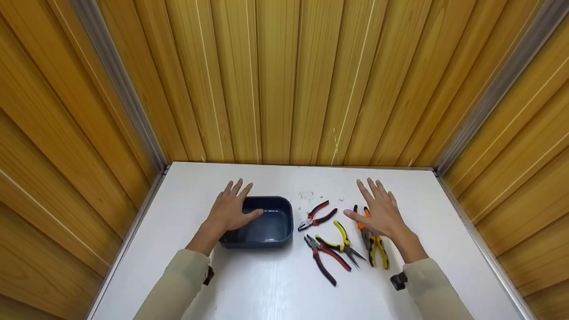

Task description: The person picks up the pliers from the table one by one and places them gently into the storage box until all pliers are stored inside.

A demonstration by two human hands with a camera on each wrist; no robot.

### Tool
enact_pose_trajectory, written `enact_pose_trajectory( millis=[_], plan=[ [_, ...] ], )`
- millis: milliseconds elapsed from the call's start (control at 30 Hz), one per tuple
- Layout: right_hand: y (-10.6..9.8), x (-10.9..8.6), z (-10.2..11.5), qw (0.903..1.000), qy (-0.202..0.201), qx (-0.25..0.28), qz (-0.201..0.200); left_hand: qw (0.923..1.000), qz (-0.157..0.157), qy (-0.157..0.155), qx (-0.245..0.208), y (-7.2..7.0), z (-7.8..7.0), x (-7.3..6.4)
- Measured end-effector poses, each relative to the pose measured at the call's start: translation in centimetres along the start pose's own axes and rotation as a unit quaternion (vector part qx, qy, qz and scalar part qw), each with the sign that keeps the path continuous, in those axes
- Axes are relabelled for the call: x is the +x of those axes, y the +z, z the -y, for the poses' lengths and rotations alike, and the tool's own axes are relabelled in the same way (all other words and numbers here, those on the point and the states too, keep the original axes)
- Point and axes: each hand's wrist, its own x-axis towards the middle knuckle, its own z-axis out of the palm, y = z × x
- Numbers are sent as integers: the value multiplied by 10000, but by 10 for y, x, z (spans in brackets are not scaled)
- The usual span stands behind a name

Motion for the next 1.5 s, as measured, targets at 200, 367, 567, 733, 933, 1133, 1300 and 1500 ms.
enact_pose_trajectory(
  millis=[200,367,567,733,933,1133,1300,1500],
  plan=[
    [2,-4,0,10000,-38,-11,-14,10000,-46,5,2,0,2,-1],
    [2,-6,0,10000,-24,-6,-16,10000,-43,24,-60,-1,2,0],
    [2,-7,-1,10000,2,35,35,9998,4,47,-169,-1,4,0],
    [4,-7,0,9999,-52,45,82,9997,119,72,-204,-10,9,-4],
    [8,-9,0,9998,-127,110,49,9996,96,98,-254,-17,17,-5],
    [11,-9,-1,9997,-162,169,94,9991,84,-84,-407,-16,26,-9],
    [11,-8,-2,9996,-219,173,78,9978,115,-301,-581,-13,35,-13],
    [13,-6,-1,9991,-326,255,45,9940,143,-602,-906,-11,45,-19]
  ],
)
